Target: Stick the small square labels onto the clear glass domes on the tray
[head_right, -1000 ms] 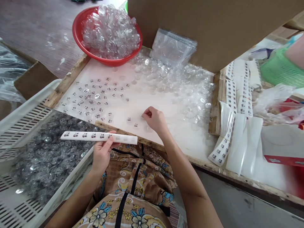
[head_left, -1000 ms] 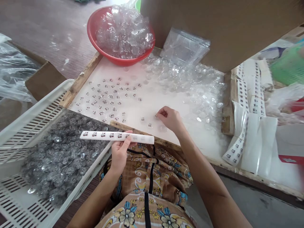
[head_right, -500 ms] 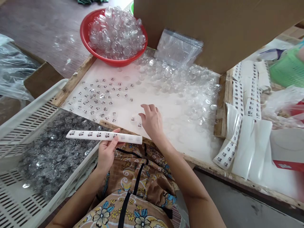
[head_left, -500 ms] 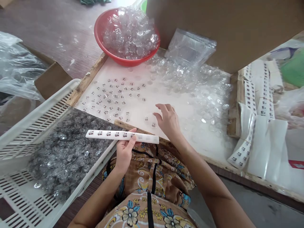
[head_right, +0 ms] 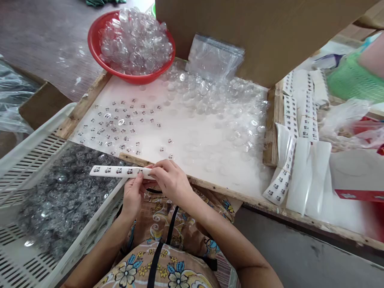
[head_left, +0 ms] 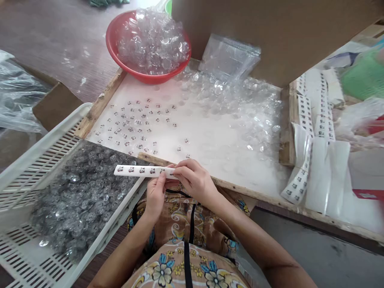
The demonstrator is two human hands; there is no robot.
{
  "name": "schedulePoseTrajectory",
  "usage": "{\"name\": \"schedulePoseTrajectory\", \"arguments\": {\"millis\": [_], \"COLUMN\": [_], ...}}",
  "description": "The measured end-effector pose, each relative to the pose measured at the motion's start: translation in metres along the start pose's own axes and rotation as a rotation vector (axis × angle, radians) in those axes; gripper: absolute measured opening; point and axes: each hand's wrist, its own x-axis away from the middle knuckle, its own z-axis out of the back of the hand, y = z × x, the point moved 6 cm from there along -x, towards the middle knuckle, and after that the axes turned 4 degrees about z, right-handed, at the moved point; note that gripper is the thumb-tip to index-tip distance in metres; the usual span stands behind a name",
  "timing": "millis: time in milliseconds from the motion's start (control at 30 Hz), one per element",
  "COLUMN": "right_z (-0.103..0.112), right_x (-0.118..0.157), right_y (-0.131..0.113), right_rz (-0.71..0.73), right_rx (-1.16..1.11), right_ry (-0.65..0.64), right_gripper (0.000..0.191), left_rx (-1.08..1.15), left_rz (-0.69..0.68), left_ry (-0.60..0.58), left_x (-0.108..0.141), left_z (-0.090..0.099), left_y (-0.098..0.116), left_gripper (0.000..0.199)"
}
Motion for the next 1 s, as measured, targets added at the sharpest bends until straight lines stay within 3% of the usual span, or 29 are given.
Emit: {"name": "schedulePoseTrajectory", "arguments": {"millis": [67, 133, 300, 433, 667, 1000], "right_z": [0.011, 0.026, 0.065, 0.069, 0.057, 0.027], "right_x": [0.002, 0.003, 0.022, 0.039, 0.043, 0.010], "right_y": [-0.002, 0.007, 0.075, 0.110, 0.109, 0.089], "right_rz": [0.009, -0.073, -0.523, -0.694, -0.700, -0.418], "right_rx": [-0.068, -0.180, -0.197, -0.101, 0.016, 0.277], "right_ry": [0.062, 0.117, 0.262, 0.186, 0.090, -0.018], "right_gripper": [0.013, 0.007, 0.014, 0.018, 0.012, 0.010], "left_rx": [0.002, -0.003, -0.032, -0.061, -0.073, -0.094], "left_rz": [0.017, 0.019, 0.001, 0.001, -0.006, 0.000], "left_ry": [0.005, 0.020, 0.061, 0.071, 0.071, 0.051], "left_x": [-0.001, -0.001, -0.001, -0.001, -0.002, 0.002], "left_z": [-0.001, -0.001, 0.005, 0.005, 0.006, 0.003], "left_y": [-0.002, -0.003, 0.000, 0.002, 0.002, 0.002], "left_gripper": [0.051, 0.051, 0.050, 0.050, 0.049, 0.050]}}
